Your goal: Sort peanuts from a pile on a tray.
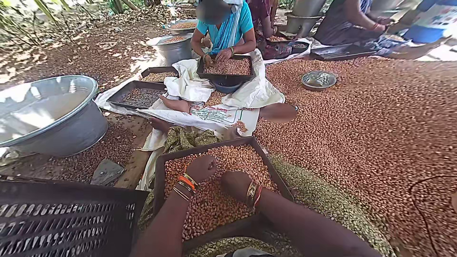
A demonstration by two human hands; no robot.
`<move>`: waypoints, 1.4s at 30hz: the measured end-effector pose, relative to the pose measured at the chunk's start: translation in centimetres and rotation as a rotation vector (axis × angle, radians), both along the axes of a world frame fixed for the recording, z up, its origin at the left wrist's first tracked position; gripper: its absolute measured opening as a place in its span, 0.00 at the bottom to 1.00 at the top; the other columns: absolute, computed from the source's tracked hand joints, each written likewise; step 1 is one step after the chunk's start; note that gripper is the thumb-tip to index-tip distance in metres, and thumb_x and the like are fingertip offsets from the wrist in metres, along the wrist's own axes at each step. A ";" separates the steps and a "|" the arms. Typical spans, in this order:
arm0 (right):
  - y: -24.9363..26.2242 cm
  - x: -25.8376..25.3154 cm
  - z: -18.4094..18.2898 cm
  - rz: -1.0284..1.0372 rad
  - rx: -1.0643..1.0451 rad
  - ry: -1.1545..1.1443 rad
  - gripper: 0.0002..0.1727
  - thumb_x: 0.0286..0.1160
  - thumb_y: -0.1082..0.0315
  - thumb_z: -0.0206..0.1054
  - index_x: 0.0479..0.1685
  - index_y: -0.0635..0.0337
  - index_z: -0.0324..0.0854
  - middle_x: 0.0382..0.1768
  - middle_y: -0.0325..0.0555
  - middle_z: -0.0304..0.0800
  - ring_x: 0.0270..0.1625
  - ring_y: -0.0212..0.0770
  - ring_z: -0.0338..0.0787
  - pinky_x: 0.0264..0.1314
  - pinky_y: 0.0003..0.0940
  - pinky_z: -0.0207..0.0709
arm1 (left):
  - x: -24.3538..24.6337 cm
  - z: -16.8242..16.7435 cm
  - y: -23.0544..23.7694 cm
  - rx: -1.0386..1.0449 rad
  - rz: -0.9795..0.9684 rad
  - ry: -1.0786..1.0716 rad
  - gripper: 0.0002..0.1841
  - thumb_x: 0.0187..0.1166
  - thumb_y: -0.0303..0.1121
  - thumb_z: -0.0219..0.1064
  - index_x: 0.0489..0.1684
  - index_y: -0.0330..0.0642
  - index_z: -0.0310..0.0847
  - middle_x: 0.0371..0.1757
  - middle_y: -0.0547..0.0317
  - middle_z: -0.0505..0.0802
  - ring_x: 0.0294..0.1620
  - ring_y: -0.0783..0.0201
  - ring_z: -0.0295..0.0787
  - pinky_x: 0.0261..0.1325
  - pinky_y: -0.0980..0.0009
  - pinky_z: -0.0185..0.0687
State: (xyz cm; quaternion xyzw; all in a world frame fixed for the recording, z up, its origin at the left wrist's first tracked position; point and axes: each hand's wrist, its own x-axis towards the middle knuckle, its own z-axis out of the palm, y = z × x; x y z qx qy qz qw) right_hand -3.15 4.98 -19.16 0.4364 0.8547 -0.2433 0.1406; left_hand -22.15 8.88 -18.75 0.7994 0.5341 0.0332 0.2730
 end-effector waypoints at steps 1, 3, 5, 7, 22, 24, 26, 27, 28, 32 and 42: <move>0.0 -0.1 -0.1 0.007 -0.006 -0.008 0.16 0.85 0.62 0.61 0.60 0.59 0.87 0.62 0.60 0.89 0.60 0.66 0.90 0.54 0.71 0.82 | 0.0 -0.1 0.0 0.007 0.011 0.002 0.13 0.80 0.35 0.62 0.51 0.34 0.85 0.41 0.44 0.89 0.44 0.47 0.87 0.53 0.47 0.81; -0.1 -0.2 -0.2 0.018 -0.012 -0.009 0.16 0.86 0.61 0.60 0.59 0.61 0.87 0.60 0.62 0.89 0.60 0.67 0.90 0.54 0.72 0.81 | -0.1 -0.2 0.1 0.007 0.041 0.005 0.14 0.80 0.35 0.63 0.53 0.35 0.86 0.42 0.45 0.90 0.45 0.48 0.88 0.54 0.47 0.81; -0.3 -0.2 -0.2 0.019 -0.009 0.007 0.16 0.86 0.62 0.60 0.56 0.64 0.87 0.58 0.63 0.90 0.59 0.68 0.90 0.53 0.72 0.81 | -0.4 -0.6 0.2 0.032 0.078 -0.051 0.13 0.80 0.35 0.63 0.53 0.36 0.86 0.42 0.46 0.90 0.45 0.50 0.88 0.56 0.50 0.82; -0.6 -0.1 -0.2 0.006 -0.005 0.014 0.15 0.85 0.62 0.61 0.53 0.65 0.86 0.55 0.63 0.91 0.57 0.68 0.91 0.51 0.72 0.81 | -0.8 -1.6 0.1 0.112 0.117 -0.241 0.11 0.78 0.32 0.63 0.47 0.33 0.86 0.40 0.47 0.89 0.41 0.55 0.86 0.51 0.57 0.83; 2.5 5.6 4.1 -0.229 0.113 0.748 0.15 0.77 0.64 0.72 0.56 0.64 0.88 0.47 0.48 0.92 0.36 0.34 0.80 0.44 0.31 0.75 | 3.5 -1.5 -2.9 -0.797 0.394 -1.071 0.34 0.96 0.48 0.23 0.50 0.41 0.79 0.28 0.63 0.88 0.17 0.74 0.74 0.19 0.79 0.65; 2.9 5.6 3.9 -0.156 0.112 0.610 0.13 0.80 0.65 0.68 0.51 0.65 0.90 0.48 0.53 0.93 0.47 0.44 0.88 0.57 0.42 0.80 | 3.4 -1.8 -2.9 -0.858 0.333 -1.126 0.39 0.93 0.53 0.18 0.47 0.42 0.80 0.27 0.63 0.89 0.15 0.76 0.71 0.16 0.81 0.62; 3.4 5.6 3.2 -0.004 0.029 0.340 0.12 0.83 0.67 0.65 0.50 0.66 0.90 0.53 0.59 0.92 0.61 0.57 0.90 0.69 0.59 0.78 | 3.2 -1.1 -3.0 -0.844 0.403 -1.122 0.33 0.96 0.48 0.24 0.38 0.44 0.78 0.21 0.66 0.84 0.11 0.78 0.63 0.13 0.82 0.56; 3.6 5.4 2.6 0.072 0.009 0.225 0.12 0.83 0.67 0.65 0.50 0.65 0.90 0.54 0.61 0.91 0.63 0.61 0.88 0.67 0.63 0.77 | 3.0 -0.7 -2.9 -0.819 0.484 -1.104 0.28 0.97 0.44 0.31 0.34 0.44 0.77 0.20 0.67 0.81 0.10 0.78 0.61 0.13 0.82 0.54; 3.6 5.2 1.9 0.118 0.005 0.131 0.12 0.83 0.66 0.65 0.50 0.63 0.91 0.56 0.61 0.90 0.63 0.63 0.88 0.64 0.66 0.79 | 2.8 -0.6 -2.7 -0.787 0.575 -1.088 0.24 0.96 0.40 0.38 0.32 0.43 0.77 0.19 0.66 0.80 0.11 0.77 0.62 0.13 0.82 0.54; 3.7 4.8 0.7 0.104 -0.015 0.077 0.12 0.83 0.66 0.65 0.51 0.63 0.90 0.56 0.61 0.90 0.62 0.64 0.88 0.61 0.69 0.79 | 2.6 -0.7 -2.1 -0.723 0.760 -1.071 0.18 0.94 0.36 0.46 0.32 0.42 0.77 0.20 0.65 0.80 0.11 0.75 0.64 0.13 0.81 0.57; 2.5 4.3 3.4 -0.175 0.118 0.546 0.22 0.85 0.61 0.66 0.72 0.62 0.82 0.65 0.57 0.88 0.68 0.52 0.87 0.76 0.50 0.76 | 3.1 -1.6 -2.6 -0.877 0.525 -1.014 0.36 0.95 0.55 0.26 0.42 0.42 0.81 0.20 0.62 0.85 0.11 0.74 0.65 0.13 0.79 0.56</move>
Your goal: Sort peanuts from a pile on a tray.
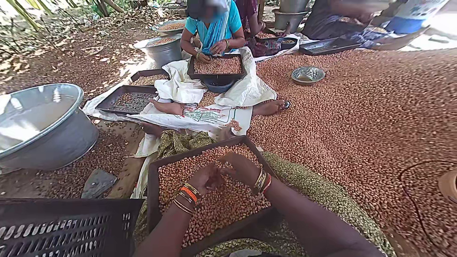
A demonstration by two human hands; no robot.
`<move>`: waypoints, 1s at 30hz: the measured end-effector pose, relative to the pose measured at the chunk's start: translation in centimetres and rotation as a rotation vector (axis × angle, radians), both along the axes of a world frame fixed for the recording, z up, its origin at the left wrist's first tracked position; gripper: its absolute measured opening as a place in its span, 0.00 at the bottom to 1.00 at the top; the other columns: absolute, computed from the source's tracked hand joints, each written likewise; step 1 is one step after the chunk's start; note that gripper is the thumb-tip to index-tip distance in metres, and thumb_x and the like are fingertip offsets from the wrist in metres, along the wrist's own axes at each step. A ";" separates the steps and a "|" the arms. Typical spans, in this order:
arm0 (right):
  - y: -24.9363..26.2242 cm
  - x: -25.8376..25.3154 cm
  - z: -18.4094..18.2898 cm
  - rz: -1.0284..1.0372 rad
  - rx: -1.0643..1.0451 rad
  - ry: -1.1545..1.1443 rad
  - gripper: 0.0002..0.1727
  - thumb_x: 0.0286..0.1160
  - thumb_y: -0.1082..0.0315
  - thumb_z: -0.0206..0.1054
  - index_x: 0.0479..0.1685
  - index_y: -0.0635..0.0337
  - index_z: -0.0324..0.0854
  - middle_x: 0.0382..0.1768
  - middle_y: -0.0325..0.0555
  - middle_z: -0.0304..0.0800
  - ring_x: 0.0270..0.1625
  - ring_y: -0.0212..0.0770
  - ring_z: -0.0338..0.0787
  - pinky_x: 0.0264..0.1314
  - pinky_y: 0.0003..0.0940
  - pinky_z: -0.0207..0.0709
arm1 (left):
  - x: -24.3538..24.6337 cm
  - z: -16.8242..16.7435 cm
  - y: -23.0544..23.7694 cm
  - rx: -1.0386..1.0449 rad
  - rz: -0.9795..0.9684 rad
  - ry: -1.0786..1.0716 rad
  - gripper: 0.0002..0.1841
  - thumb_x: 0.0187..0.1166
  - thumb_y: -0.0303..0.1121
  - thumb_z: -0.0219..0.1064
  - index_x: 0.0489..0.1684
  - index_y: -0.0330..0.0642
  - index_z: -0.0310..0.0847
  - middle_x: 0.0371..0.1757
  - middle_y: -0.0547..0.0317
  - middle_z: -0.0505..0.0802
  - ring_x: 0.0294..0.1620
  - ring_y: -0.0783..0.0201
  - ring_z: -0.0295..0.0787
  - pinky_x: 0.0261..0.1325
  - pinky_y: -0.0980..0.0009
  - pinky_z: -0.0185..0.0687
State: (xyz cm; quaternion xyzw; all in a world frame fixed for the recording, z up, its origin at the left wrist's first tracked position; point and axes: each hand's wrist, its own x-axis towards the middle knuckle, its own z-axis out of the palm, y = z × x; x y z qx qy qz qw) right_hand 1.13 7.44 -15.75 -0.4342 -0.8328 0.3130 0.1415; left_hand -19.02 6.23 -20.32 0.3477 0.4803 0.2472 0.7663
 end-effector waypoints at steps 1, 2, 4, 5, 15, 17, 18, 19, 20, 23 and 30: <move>0.2 0.0 0.2 -0.031 -0.008 -0.047 0.22 0.86 0.62 0.64 0.75 0.60 0.80 0.69 0.57 0.86 0.73 0.52 0.85 0.79 0.50 0.75 | -0.3 0.0 0.1 0.015 -0.006 -0.029 0.38 0.95 0.56 0.24 0.43 0.42 0.81 0.21 0.62 0.85 0.11 0.74 0.66 0.13 0.79 0.56; 0.7 0.1 0.0 -0.066 -0.033 -0.130 0.23 0.88 0.61 0.62 0.77 0.59 0.79 0.73 0.57 0.84 0.76 0.53 0.83 0.81 0.51 0.74 | -0.6 0.1 0.2 0.028 0.016 -0.029 0.36 0.95 0.54 0.24 0.42 0.41 0.80 0.21 0.62 0.86 0.11 0.75 0.66 0.13 0.80 0.56; 1.5 0.2 -1.0 -0.118 -0.143 -0.348 0.24 0.92 0.58 0.56 0.81 0.58 0.76 0.76 0.59 0.80 0.78 0.57 0.82 0.79 0.58 0.74 | -0.9 0.5 0.5 0.034 0.163 0.048 0.28 0.97 0.46 0.36 0.35 0.42 0.79 0.21 0.63 0.84 0.11 0.75 0.64 0.13 0.80 0.56; 1.6 -0.1 -1.7 -0.125 -0.189 -0.430 0.25 0.92 0.57 0.55 0.81 0.60 0.75 0.75 0.62 0.81 0.76 0.61 0.83 0.75 0.62 0.76 | -1.1 0.7 0.8 0.039 0.257 0.105 0.24 0.96 0.42 0.42 0.33 0.41 0.79 0.21 0.63 0.84 0.12 0.74 0.66 0.14 0.79 0.57; -5.0 -6.8 -3.6 0.387 -0.211 -0.373 0.28 0.90 0.62 0.59 0.89 0.47 0.68 0.75 0.67 0.77 0.65 0.69 0.87 0.61 0.70 0.81 | -3.8 -0.2 3.2 0.188 0.498 0.084 0.14 0.91 0.22 0.45 0.61 0.36 0.76 0.31 0.58 0.88 0.25 0.67 0.85 0.29 0.74 0.81; -5.3 -6.1 -3.7 0.535 -0.153 -0.375 0.25 0.88 0.65 0.61 0.83 0.45 0.76 0.73 0.69 0.77 0.58 0.70 0.89 0.54 0.71 0.82 | -4.0 -0.3 3.0 0.203 0.482 0.075 0.13 0.91 0.21 0.46 0.58 0.35 0.77 0.35 0.56 0.90 0.28 0.67 0.87 0.32 0.74 0.83; -5.1 -5.6 -3.6 0.592 -0.136 -0.393 0.23 0.87 0.67 0.62 0.79 0.47 0.80 0.72 0.69 0.78 0.58 0.70 0.89 0.54 0.71 0.82 | -4.0 -0.4 3.0 0.222 0.465 0.082 0.13 0.91 0.21 0.46 0.56 0.35 0.78 0.34 0.56 0.90 0.28 0.67 0.87 0.32 0.75 0.83; -4.8 -4.9 -3.2 0.646 -0.142 -0.418 0.20 0.85 0.68 0.64 0.73 0.52 0.84 0.71 0.68 0.80 0.61 0.69 0.88 0.57 0.71 0.81 | -4.1 -0.5 3.0 0.246 0.440 0.102 0.13 0.92 0.22 0.46 0.57 0.35 0.79 0.33 0.58 0.90 0.27 0.68 0.86 0.31 0.76 0.81; -4.3 -4.1 -2.7 0.694 -0.168 -0.448 0.18 0.82 0.69 0.67 0.69 0.56 0.87 0.69 0.67 0.83 0.63 0.68 0.87 0.61 0.71 0.79 | -4.0 -0.7 2.9 0.280 0.412 0.139 0.13 0.92 0.23 0.47 0.58 0.35 0.79 0.31 0.60 0.88 0.24 0.70 0.83 0.28 0.77 0.79; -2.5 -1.4 -0.8 0.734 -0.253 -0.525 0.12 0.74 0.69 0.75 0.52 0.65 0.92 0.53 0.64 0.92 0.58 0.66 0.90 0.61 0.72 0.77 | -3.3 -1.3 3.0 0.444 0.290 0.327 0.10 0.90 0.25 0.54 0.54 0.34 0.82 0.24 0.66 0.79 0.18 0.75 0.70 0.22 0.80 0.66; 1.1 -1.8 -2.0 0.241 -0.128 -0.242 0.15 0.87 0.68 0.60 0.59 0.65 0.89 0.60 0.62 0.91 0.68 0.59 0.88 0.74 0.61 0.75 | -2.1 0.8 2.9 0.588 -0.524 0.927 0.14 0.83 0.35 0.69 0.56 0.34 0.84 0.37 0.47 0.88 0.38 0.52 0.85 0.49 0.50 0.81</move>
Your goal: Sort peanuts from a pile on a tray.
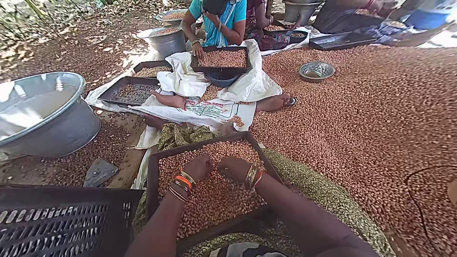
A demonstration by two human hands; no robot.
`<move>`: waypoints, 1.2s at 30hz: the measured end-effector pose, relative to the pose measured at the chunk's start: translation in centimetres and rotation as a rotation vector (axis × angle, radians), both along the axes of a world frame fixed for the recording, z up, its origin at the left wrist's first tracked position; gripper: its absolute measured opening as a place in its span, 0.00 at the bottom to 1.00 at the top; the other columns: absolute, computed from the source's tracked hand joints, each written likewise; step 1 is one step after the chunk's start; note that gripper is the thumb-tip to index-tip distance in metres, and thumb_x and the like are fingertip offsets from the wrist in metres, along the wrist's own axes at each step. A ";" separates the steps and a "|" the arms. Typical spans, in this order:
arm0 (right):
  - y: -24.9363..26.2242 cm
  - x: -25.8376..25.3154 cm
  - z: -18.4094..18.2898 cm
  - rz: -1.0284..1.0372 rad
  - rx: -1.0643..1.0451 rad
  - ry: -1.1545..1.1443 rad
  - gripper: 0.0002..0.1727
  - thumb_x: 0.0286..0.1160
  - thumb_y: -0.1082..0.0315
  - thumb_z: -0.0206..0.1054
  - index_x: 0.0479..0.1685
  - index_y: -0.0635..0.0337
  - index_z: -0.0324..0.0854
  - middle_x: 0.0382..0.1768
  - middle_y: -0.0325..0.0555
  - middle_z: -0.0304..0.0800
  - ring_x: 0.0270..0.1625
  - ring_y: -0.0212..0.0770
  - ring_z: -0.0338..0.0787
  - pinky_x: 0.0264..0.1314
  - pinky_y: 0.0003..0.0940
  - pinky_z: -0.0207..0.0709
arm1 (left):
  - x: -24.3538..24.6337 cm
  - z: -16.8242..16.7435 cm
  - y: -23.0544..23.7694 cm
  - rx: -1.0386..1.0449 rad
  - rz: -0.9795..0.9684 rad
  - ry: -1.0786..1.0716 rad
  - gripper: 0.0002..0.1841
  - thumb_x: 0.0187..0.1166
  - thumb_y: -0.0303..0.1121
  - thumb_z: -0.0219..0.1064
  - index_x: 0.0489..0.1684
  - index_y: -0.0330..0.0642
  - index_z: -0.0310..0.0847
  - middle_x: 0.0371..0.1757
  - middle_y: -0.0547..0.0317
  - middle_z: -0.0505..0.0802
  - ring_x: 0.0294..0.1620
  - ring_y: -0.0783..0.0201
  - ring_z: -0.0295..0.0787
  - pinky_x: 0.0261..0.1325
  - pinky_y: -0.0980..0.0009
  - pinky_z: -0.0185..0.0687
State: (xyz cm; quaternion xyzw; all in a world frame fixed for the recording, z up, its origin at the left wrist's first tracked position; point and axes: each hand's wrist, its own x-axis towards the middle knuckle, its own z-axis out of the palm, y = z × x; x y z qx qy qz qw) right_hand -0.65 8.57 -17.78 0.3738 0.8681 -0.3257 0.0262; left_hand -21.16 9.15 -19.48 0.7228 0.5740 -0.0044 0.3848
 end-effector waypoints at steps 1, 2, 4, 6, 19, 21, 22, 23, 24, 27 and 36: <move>0.0 -0.9 -1.0 -0.059 0.020 0.016 0.16 0.88 0.69 0.58 0.64 0.63 0.87 0.64 0.60 0.89 0.71 0.57 0.86 0.77 0.58 0.75 | -0.2 0.1 0.1 -0.001 0.007 0.080 0.14 0.83 0.35 0.68 0.58 0.34 0.85 0.46 0.41 0.91 0.48 0.46 0.89 0.58 0.43 0.82; 0.0 -1.6 -1.9 -0.090 0.037 0.002 0.18 0.88 0.70 0.56 0.68 0.60 0.85 0.68 0.59 0.86 0.73 0.57 0.85 0.76 0.57 0.76 | -0.5 0.3 0.2 0.004 0.029 0.152 0.15 0.83 0.34 0.68 0.61 0.35 0.85 0.54 0.38 0.92 0.58 0.41 0.89 0.65 0.38 0.79; -0.1 -2.5 -3.3 -0.112 0.057 -0.043 0.20 0.89 0.68 0.55 0.74 0.56 0.81 0.72 0.58 0.82 0.71 0.58 0.86 0.70 0.59 0.80 | -1.4 0.7 0.5 0.022 0.110 0.282 0.16 0.82 0.31 0.65 0.66 0.39 0.84 0.65 0.39 0.90 0.69 0.38 0.86 0.69 0.34 0.77; 0.0 -2.7 -3.9 -0.117 0.068 -0.052 0.20 0.91 0.66 0.55 0.75 0.56 0.80 0.72 0.58 0.82 0.70 0.58 0.87 0.68 0.59 0.81 | -2.1 1.4 0.6 0.043 0.230 0.330 0.16 0.81 0.29 0.63 0.66 0.42 0.83 0.67 0.41 0.89 0.71 0.40 0.85 0.69 0.36 0.78; -1.4 -2.0 -1.9 -0.326 -0.277 0.397 0.13 0.80 0.72 0.64 0.59 0.70 0.78 0.45 0.54 0.87 0.38 0.39 0.86 0.43 0.37 0.81 | -2.8 0.9 -0.2 -0.073 -0.286 0.123 0.18 0.74 0.29 0.76 0.61 0.31 0.85 0.48 0.36 0.91 0.51 0.40 0.88 0.62 0.36 0.78; -2.7 -3.3 -1.8 -0.163 -0.295 0.361 0.17 0.77 0.78 0.62 0.64 0.74 0.79 0.52 0.62 0.89 0.50 0.49 0.91 0.57 0.46 0.84 | -2.7 1.0 0.2 -0.024 -0.202 0.209 0.17 0.76 0.30 0.74 0.61 0.33 0.84 0.55 0.34 0.91 0.60 0.36 0.87 0.66 0.33 0.75; -3.4 -4.1 -2.1 -0.071 -0.225 0.330 0.16 0.76 0.79 0.62 0.61 0.74 0.83 0.52 0.64 0.90 0.54 0.53 0.91 0.62 0.49 0.81 | -2.8 0.9 0.5 0.010 -0.142 0.236 0.17 0.76 0.29 0.73 0.61 0.35 0.85 0.56 0.36 0.91 0.61 0.36 0.87 0.65 0.33 0.76; -4.0 -4.9 -2.4 0.008 -0.156 0.284 0.16 0.78 0.78 0.62 0.60 0.72 0.86 0.54 0.65 0.91 0.59 0.57 0.90 0.68 0.53 0.79 | -2.8 0.9 0.8 0.037 -0.085 0.252 0.17 0.76 0.30 0.72 0.62 0.37 0.85 0.56 0.37 0.91 0.61 0.37 0.87 0.65 0.33 0.77; -4.5 -5.6 -2.6 0.063 -0.112 0.212 0.16 0.82 0.75 0.60 0.62 0.68 0.87 0.59 0.64 0.91 0.64 0.58 0.89 0.73 0.55 0.77 | -2.9 0.9 1.1 0.048 -0.040 0.253 0.17 0.77 0.30 0.71 0.63 0.38 0.84 0.57 0.38 0.91 0.63 0.38 0.87 0.66 0.34 0.77; -5.2 -6.8 -3.2 0.099 -0.052 0.060 0.17 0.87 0.72 0.57 0.67 0.61 0.85 0.65 0.62 0.87 0.70 0.60 0.87 0.73 0.59 0.79 | -2.9 0.7 1.4 0.063 0.013 0.126 0.17 0.78 0.31 0.71 0.64 0.37 0.82 0.48 0.41 0.90 0.52 0.44 0.86 0.61 0.41 0.79; -2.1 -3.0 -2.7 -0.059 -0.127 0.181 0.12 0.77 0.72 0.70 0.52 0.73 0.89 0.50 0.63 0.93 0.56 0.55 0.91 0.68 0.53 0.78 | -2.5 0.0 0.4 -0.152 0.263 -0.368 0.16 0.95 0.37 0.52 0.55 0.36 0.82 0.24 0.66 0.77 0.19 0.74 0.68 0.26 0.77 0.67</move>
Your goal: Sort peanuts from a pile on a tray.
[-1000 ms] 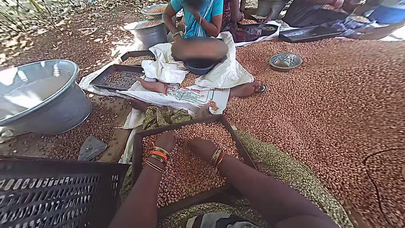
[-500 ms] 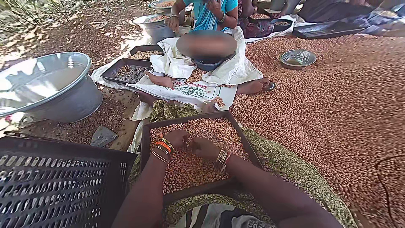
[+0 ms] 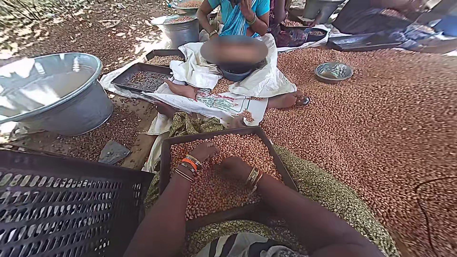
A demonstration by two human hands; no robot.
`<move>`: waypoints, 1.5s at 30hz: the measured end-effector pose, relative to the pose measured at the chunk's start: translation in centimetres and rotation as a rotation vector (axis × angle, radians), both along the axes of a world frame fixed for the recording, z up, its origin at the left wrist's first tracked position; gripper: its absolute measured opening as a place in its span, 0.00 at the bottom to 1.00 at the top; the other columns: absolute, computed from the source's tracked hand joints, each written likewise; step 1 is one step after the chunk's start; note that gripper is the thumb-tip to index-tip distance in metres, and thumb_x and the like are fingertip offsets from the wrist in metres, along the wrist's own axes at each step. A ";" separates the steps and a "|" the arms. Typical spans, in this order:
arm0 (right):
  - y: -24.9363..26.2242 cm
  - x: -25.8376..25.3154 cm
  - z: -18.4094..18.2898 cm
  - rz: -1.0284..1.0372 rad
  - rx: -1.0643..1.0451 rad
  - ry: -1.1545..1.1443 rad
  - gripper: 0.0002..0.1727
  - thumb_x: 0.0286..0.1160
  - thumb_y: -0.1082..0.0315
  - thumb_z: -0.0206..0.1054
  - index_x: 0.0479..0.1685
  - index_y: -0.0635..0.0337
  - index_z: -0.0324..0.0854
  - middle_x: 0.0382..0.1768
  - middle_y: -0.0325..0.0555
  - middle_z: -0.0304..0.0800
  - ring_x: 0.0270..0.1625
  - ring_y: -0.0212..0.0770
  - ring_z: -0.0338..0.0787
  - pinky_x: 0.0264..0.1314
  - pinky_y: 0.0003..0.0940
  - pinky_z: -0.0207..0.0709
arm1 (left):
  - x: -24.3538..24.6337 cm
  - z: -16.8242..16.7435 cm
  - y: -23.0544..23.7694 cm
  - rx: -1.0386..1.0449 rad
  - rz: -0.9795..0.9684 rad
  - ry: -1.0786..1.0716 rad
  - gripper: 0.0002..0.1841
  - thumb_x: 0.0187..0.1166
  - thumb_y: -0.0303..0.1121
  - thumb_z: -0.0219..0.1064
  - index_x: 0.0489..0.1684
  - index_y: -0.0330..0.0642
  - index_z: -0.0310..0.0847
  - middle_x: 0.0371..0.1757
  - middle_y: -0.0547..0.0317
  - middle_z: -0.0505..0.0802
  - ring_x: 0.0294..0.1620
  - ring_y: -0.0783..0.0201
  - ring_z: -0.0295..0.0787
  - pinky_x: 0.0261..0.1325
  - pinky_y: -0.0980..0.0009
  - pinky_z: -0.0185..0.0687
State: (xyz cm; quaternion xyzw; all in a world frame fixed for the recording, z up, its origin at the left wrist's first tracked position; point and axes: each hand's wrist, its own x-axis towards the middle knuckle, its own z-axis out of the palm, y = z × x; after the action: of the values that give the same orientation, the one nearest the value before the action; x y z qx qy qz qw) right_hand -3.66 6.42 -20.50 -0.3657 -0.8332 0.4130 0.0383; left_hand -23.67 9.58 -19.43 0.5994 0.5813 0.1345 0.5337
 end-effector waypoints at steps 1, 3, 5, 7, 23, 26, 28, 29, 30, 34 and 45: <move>0.4 0.6 0.2 -0.001 -0.024 -0.033 0.13 0.78 0.71 0.70 0.54 0.71 0.88 0.49 0.62 0.93 0.54 0.53 0.91 0.67 0.52 0.79 | 0.0 0.1 -0.1 -0.030 0.031 -0.025 0.17 0.95 0.37 0.50 0.55 0.35 0.82 0.23 0.66 0.79 0.18 0.73 0.71 0.26 0.77 0.69; 0.9 1.3 0.6 -0.017 -0.036 -0.075 0.14 0.82 0.68 0.68 0.57 0.68 0.87 0.44 0.59 0.92 0.45 0.49 0.90 0.58 0.48 0.81 | 0.1 0.4 -0.2 -0.061 0.062 -0.040 0.18 0.96 0.37 0.48 0.54 0.36 0.82 0.25 0.64 0.84 0.18 0.73 0.75 0.26 0.78 0.72; 0.5 1.3 0.7 -0.043 -0.019 -0.048 0.14 0.84 0.66 0.66 0.56 0.67 0.87 0.39 0.55 0.91 0.39 0.45 0.87 0.52 0.44 0.81 | 0.2 0.4 -0.2 -0.090 0.075 -0.046 0.17 0.96 0.37 0.48 0.54 0.36 0.83 0.28 0.62 0.87 0.19 0.73 0.77 0.26 0.77 0.73; -0.2 0.4 0.8 -0.029 0.017 0.009 0.13 0.82 0.69 0.66 0.56 0.68 0.89 0.46 0.58 0.93 0.48 0.49 0.90 0.61 0.46 0.81 | 0.2 0.4 -0.2 -0.107 0.081 -0.061 0.17 0.96 0.36 0.48 0.54 0.36 0.82 0.30 0.61 0.88 0.21 0.72 0.79 0.27 0.76 0.75; 0.0 -0.3 -0.3 0.108 0.068 -0.195 0.14 0.83 0.66 0.65 0.56 0.68 0.85 0.54 0.64 0.90 0.60 0.63 0.90 0.64 0.68 0.79 | 1.0 0.2 -1.3 -0.220 0.322 -0.430 0.19 0.96 0.33 0.43 0.50 0.32 0.81 0.31 0.51 0.93 0.28 0.59 0.93 0.35 0.65 0.90; 1.2 1.2 1.6 0.020 0.069 -0.238 0.18 0.82 0.58 0.69 0.55 0.66 0.87 0.51 0.62 0.91 0.58 0.61 0.90 0.63 0.65 0.79 | 1.4 0.4 -1.5 -0.233 0.311 -0.371 0.21 0.96 0.36 0.42 0.49 0.33 0.82 0.30 0.53 0.92 0.26 0.61 0.90 0.33 0.67 0.88; 1.0 1.8 2.9 -0.103 0.091 -0.049 0.20 0.81 0.55 0.70 0.56 0.66 0.85 0.38 0.56 0.88 0.41 0.52 0.87 0.51 0.52 0.81 | 2.0 0.0 -1.7 -0.254 0.291 -0.360 0.24 0.97 0.41 0.41 0.47 0.35 0.83 0.28 0.56 0.91 0.24 0.63 0.88 0.29 0.69 0.85; 0.8 1.9 3.3 -0.168 0.093 0.093 0.21 0.81 0.55 0.71 0.59 0.63 0.84 0.31 0.47 0.82 0.31 0.42 0.79 0.41 0.41 0.76 | 2.2 -0.1 -1.8 -0.271 0.279 -0.379 0.27 0.97 0.46 0.39 0.45 0.37 0.82 0.28 0.57 0.90 0.23 0.64 0.87 0.27 0.69 0.83; 0.8 1.9 3.6 -0.217 0.102 0.207 0.20 0.83 0.57 0.69 0.63 0.63 0.83 0.30 0.44 0.80 0.29 0.36 0.76 0.39 0.35 0.74 | 2.3 -0.1 -2.0 -0.281 0.263 -0.413 0.30 0.97 0.50 0.36 0.45 0.38 0.83 0.28 0.58 0.91 0.22 0.65 0.86 0.25 0.70 0.81; 3.5 2.7 4.3 -0.263 0.171 0.127 0.18 0.87 0.77 0.53 0.64 0.67 0.86 0.61 0.61 0.90 0.66 0.50 0.88 0.77 0.40 0.74 | 2.0 0.2 -1.8 -0.258 0.314 -0.456 0.30 0.97 0.50 0.36 0.35 0.41 0.80 0.22 0.62 0.85 0.15 0.72 0.72 0.18 0.78 0.63; 6.4 0.0 0.0 0.104 0.131 -0.254 0.27 0.76 0.86 0.56 0.77 0.68 0.78 0.72 0.71 0.81 0.79 0.67 0.78 0.84 0.60 0.67 | 1.5 -0.5 0.5 0.172 -0.039 0.398 0.19 0.92 0.33 0.52 0.75 0.35 0.77 0.67 0.35 0.88 0.69 0.40 0.86 0.74 0.40 0.75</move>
State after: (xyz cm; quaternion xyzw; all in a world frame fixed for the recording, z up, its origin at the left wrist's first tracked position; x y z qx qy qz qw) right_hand -3.68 12.78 -20.50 -0.3681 -0.8743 0.3097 -0.0653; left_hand -22.17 10.04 -19.93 0.6685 0.6499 0.0521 0.3578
